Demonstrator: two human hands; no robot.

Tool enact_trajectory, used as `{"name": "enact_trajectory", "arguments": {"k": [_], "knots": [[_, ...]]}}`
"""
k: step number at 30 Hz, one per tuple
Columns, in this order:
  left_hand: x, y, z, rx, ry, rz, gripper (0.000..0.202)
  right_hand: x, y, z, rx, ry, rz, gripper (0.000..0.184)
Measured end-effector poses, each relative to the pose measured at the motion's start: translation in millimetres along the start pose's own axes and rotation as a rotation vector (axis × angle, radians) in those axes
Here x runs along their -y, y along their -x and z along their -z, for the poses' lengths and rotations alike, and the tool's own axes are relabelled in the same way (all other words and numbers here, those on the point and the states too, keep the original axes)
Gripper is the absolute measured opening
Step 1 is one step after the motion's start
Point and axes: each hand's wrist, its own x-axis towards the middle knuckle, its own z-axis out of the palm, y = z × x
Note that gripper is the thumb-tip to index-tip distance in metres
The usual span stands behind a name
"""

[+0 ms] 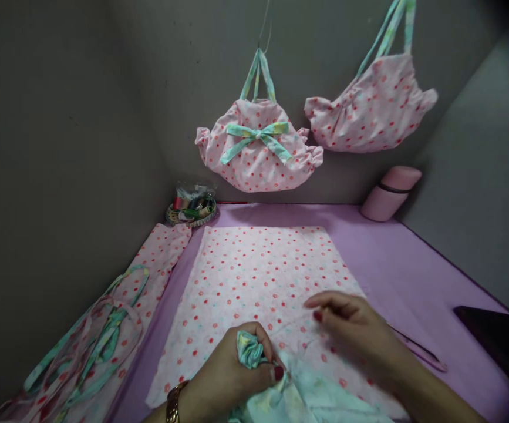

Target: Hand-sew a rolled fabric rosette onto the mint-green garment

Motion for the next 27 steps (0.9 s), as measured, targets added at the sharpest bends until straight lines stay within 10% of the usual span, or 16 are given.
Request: {"name": "enact_trajectory", "arguments": {"k": [3, 5, 12, 16, 20, 24, 27], "knots": [[0.8, 0.3, -0.4, -0.011, -0.016, 0.008, 0.029, 3.9, 16.5, -25.7, 0.467, 0.174, -0.070, 0.013], [1.4, -0.1, -0.6, -0.023, -0.018, 0.010, 0.030, 5.7, 19.2, -30.8, 0.522, 0.247, 0.006, 0.010], [0.2, 0.1, -0.3, -0.017, -0.031, 0.021, 0.031, -8.5, -20.4, 21.6, -0.439, -0.125, 0.168, 0.006], [-1.4, 0.6, -1.0, -0.013, -0.046, 0.014, 0.030, -10.0, -31.6, 43.2, -0.615, -0.178, 0.214, 0.015], [0.4, 0.9, 0.0, 0.002, -0.013, -0.004, 0.031, -6.7, -8.8, 10.4, -0.270, -0.093, 0.045, 0.023], [0.4, 2.0, 0.3, -0.007, -0.006, -0.017, 0.033, -3.7, 14.7, -21.4, 0.548, 0.146, -0.132, 0.014], [-1.6, 1.9, -0.9, -0.011, -0.009, -0.005, 0.033, -3.1, 15.1, -21.9, 0.540, 0.147, -0.080, 0.014]]}}
